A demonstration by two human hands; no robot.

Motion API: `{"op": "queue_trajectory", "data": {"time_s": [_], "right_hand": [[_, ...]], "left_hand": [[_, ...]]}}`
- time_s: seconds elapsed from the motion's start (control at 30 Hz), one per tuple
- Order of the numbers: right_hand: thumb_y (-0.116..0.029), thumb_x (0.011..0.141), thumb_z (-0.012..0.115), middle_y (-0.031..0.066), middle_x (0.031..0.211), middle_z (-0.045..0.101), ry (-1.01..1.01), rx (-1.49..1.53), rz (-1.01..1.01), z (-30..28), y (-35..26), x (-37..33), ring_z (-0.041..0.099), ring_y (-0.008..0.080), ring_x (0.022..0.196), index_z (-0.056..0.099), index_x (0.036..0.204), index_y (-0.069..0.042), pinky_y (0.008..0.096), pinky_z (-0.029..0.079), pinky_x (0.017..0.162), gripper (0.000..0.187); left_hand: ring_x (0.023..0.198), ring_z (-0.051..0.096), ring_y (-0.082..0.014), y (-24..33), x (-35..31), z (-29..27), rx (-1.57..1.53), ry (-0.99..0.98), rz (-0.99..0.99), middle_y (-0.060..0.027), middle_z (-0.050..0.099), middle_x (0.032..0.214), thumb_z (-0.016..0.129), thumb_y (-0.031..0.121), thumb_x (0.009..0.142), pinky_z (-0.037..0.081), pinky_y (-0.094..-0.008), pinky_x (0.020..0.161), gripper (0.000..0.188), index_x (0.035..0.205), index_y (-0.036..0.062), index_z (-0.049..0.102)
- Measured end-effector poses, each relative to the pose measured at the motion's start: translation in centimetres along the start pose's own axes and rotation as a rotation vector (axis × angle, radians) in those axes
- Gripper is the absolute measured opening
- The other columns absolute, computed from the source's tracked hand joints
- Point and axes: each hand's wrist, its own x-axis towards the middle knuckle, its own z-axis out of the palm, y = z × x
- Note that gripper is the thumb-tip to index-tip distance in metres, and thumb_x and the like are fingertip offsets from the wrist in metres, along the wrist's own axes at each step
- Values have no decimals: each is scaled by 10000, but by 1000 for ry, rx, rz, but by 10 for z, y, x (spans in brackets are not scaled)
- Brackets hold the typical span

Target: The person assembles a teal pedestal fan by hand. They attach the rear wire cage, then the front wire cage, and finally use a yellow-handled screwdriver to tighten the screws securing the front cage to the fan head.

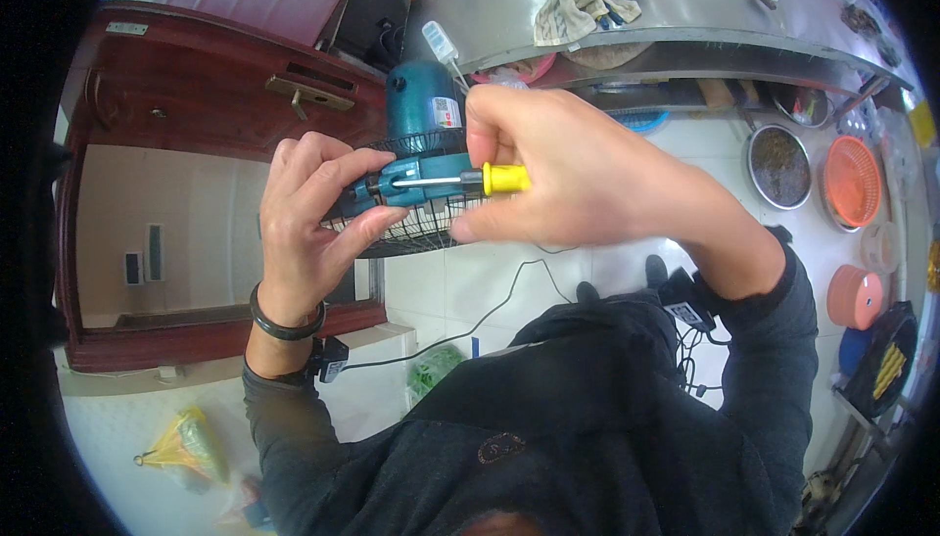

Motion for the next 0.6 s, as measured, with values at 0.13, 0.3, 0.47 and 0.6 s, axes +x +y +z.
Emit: {"op": "queue_trajectory", "data": {"time_s": [0.13,0.3,0.47,0.6], "right_hand": [[-3,723,740,82,850,581,291,-262,-426,9,17,-12,600,252,754,569,862,-51,330,475,658,226],[-104,653,833,44,808,624,451,-778,-591,13,42,-22,587,206,637,722,1112,-143,286,468,524,474],[-109,732,797,19,680,575,435,-609,-661,22,27,-21,519,157,528,720,1004,-107,263,404,490,283],[-180,904,712,-60,628,527,68,454,194,12,17,-1,430,13,536,596,872,-25,217,297,482,197]], "left_hand": [[770,497,-256,0,-1,1,-1,10,2,-56,567,860,837,221,661,415,-357,648,392,1002,81,702],[820,511,-229,1,1,-1,35,-49,-26,-72,584,877,835,266,694,426,-341,678,396,1008,55,718],[805,513,-230,0,1,1,16,-27,-2,-78,584,876,837,266,693,428,-337,672,409,1012,43,713],[807,518,-230,-2,-1,0,1,-28,12,-83,582,878,844,271,683,428,-330,674,440,1027,34,706]]}}
